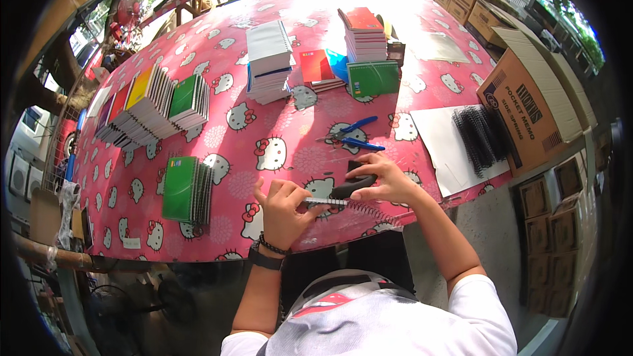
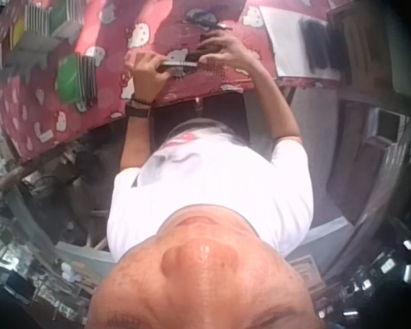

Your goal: The person inserts a plastic spiral binding into the pre-punched holes of a small notebook and winds it through by hand. They use blue-handled pliers to cut and crimp the ends of the spiral for each notebook, then place the finished items in a stack on the table.

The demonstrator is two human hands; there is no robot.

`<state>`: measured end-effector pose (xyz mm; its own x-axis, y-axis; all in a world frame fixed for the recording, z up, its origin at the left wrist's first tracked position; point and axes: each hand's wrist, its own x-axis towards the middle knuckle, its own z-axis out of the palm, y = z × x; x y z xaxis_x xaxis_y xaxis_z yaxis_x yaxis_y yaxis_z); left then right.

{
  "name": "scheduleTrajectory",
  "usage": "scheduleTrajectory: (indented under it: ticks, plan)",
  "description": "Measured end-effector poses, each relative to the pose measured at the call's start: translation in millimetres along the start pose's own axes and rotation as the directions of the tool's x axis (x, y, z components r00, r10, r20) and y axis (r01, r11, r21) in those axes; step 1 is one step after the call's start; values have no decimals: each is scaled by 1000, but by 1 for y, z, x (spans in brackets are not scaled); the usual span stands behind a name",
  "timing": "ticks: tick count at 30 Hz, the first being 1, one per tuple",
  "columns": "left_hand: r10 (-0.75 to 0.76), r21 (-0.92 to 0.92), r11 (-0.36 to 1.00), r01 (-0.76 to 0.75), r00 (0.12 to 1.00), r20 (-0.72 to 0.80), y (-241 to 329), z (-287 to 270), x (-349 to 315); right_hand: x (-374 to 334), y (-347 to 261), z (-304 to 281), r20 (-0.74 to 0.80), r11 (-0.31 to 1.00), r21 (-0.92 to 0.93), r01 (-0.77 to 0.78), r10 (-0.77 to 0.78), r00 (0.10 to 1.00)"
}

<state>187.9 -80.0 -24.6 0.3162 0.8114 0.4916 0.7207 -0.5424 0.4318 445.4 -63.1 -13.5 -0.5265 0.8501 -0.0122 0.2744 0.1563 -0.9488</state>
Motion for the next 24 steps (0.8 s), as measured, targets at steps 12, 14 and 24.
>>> scheduleTrajectory:
  ticks: [12,14,24]
  plan:
    - [-21,-13,1000,20,1000,-18,1,1,1,26,-20,-3,151,998,-56,41,-33,988]
    - [-34,4,999,34,994,-104,6,0,0,30,-15,-5,14,981,-173,-90,94,995]
    - [-431,-719,624,306,902,9,-18,31,-26,16,4,13,127,818,573,-39,-42,991]
